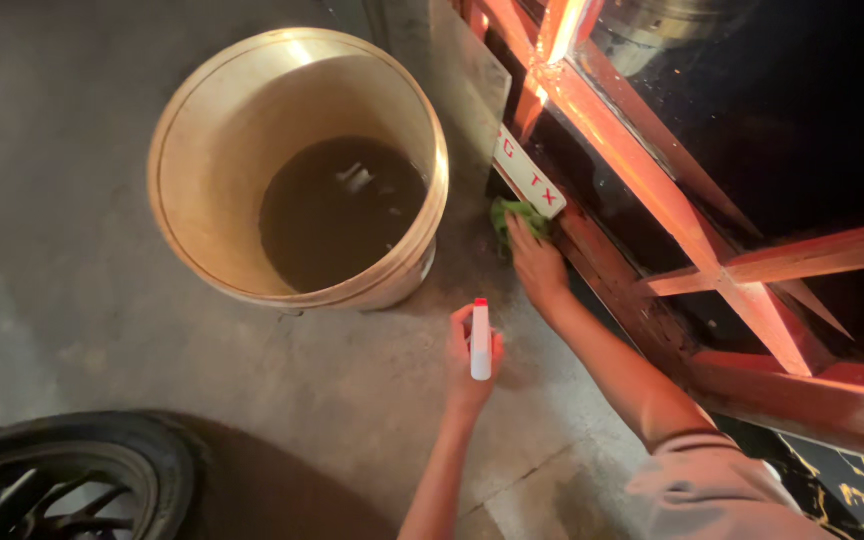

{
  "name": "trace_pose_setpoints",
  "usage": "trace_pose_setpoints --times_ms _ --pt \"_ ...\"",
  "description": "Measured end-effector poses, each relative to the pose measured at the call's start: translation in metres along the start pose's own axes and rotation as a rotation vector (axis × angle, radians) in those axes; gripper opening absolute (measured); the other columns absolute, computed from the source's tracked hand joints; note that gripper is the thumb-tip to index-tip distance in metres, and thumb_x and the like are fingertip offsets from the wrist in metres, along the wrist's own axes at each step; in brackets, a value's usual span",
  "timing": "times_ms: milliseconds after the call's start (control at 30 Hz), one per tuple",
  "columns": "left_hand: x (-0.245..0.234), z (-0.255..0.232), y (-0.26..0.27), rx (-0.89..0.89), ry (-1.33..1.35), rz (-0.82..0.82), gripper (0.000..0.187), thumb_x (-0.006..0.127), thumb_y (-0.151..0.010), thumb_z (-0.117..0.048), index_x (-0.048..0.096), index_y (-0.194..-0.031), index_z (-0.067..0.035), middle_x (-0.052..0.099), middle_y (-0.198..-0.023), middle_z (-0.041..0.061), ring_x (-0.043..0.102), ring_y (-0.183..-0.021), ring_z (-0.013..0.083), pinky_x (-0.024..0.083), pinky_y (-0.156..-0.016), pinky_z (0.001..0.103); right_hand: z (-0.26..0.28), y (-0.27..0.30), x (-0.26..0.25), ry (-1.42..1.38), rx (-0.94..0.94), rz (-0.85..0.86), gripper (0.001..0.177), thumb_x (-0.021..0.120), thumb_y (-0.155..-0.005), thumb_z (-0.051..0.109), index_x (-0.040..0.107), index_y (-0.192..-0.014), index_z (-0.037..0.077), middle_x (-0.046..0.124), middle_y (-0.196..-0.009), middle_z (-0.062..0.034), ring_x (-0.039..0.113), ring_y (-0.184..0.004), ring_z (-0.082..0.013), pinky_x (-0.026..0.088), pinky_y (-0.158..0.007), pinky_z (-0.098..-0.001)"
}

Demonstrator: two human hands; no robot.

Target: The person sprays a cleaning solution onto wall tiles and wipes them down with a cloth, covering various sections of the wall and edges.

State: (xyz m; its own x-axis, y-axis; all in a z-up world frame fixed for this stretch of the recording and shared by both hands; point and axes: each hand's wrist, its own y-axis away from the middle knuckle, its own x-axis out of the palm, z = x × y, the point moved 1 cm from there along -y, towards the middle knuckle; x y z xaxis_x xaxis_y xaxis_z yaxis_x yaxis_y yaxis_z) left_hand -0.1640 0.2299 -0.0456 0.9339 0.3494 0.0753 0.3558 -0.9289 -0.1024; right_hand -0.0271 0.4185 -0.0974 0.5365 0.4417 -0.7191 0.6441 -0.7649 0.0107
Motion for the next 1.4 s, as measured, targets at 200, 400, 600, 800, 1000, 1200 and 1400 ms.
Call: trace_pose_setpoints --times_ms 200,400,600,800,1000,1200,1400 --pt "-0.007 -0.012 0.007 0.038 -0.030 0.018 0.049 0.073 -0.088 -0.002 0.052 -0.131 -0.007 0.063 -0.092 0.006 0.062 -0.079 0.0140 0.054 -0.070 0.030 -0.016 0.115 -0.039 -0.021 -0.031 0.215 0.056 0.056 -0.090 0.030 0.056 -0.144 0.013 0.018 -0.169 -0.0096 0.020 -0.153 -0.0231 0.016 -0.123 -0.0490" --pt "-0.014 -0.018 0.010 0.002 -0.028 0.017 0.048 0.073 -0.087 -0.002 0.053 -0.131 -0.007 0.063 -0.087 0.005 0.060 -0.075 0.0143 0.052 -0.067 0.029 -0.014 0.159 -0.036 -0.036 -0.051 0.238 0.053 0.058 -0.090 0.030 0.059 -0.140 0.013 0.018 -0.168 -0.0105 0.022 -0.152 -0.0242 0.018 -0.121 -0.0496" --pt "-0.014 0.000 0.014 0.019 0.046 0.027 0.049 0.071 -0.088 -0.001 0.052 -0.133 -0.006 0.059 -0.088 0.005 0.058 -0.076 0.0136 0.052 -0.069 0.029 0.005 0.059 -0.017 0.011 0.037 0.033 0.056 0.055 -0.090 0.025 0.057 -0.143 0.011 0.029 -0.166 -0.0051 0.032 -0.148 -0.0218 0.023 -0.120 -0.0408" --pt "-0.012 0.002 0.012 0.033 -0.038 0.006 0.049 0.073 -0.086 -0.002 0.053 -0.131 -0.006 0.061 -0.086 0.004 0.060 -0.075 0.0143 0.053 -0.069 0.029 0.007 0.001 -0.012 0.032 0.111 -0.091 0.055 0.053 -0.093 0.024 0.057 -0.146 0.008 0.028 -0.168 -0.0070 0.029 -0.152 -0.0193 0.021 -0.125 -0.0389" --pt "0.001 -0.017 0.020 0.049 -0.039 0.035 0.050 0.073 -0.086 -0.002 0.053 -0.131 -0.006 0.060 -0.086 0.004 0.059 -0.075 0.0152 0.053 -0.068 0.029 -0.013 0.065 -0.030 -0.066 0.005 0.043 0.059 0.055 -0.087 0.022 0.053 -0.144 0.007 0.025 -0.166 -0.0088 0.031 -0.151 -0.0198 0.027 -0.121 -0.0377" --pt "0.019 -0.044 0.046 0.022 0.036 0.077 0.048 0.071 -0.086 0.000 0.053 -0.130 -0.005 0.061 -0.088 0.003 0.061 -0.077 0.0141 0.054 -0.069 0.029 -0.007 0.181 -0.010 -0.035 0.028 0.098 0.056 0.055 -0.089 0.018 0.053 -0.145 0.008 0.024 -0.166 -0.0065 0.039 -0.146 -0.0267 0.036 -0.116 -0.0354" --pt "0.038 -0.073 0.084 0.103 -0.014 0.086 0.048 0.072 -0.086 0.001 0.053 -0.130 -0.003 0.062 -0.090 0.005 0.061 -0.078 0.0149 0.054 -0.070 0.030 -0.012 0.316 0.004 -0.218 0.065 0.024 0.055 0.056 -0.086 0.013 0.054 -0.140 0.006 0.028 -0.165 -0.0042 0.049 -0.140 -0.0273 0.050 -0.106 -0.0351"
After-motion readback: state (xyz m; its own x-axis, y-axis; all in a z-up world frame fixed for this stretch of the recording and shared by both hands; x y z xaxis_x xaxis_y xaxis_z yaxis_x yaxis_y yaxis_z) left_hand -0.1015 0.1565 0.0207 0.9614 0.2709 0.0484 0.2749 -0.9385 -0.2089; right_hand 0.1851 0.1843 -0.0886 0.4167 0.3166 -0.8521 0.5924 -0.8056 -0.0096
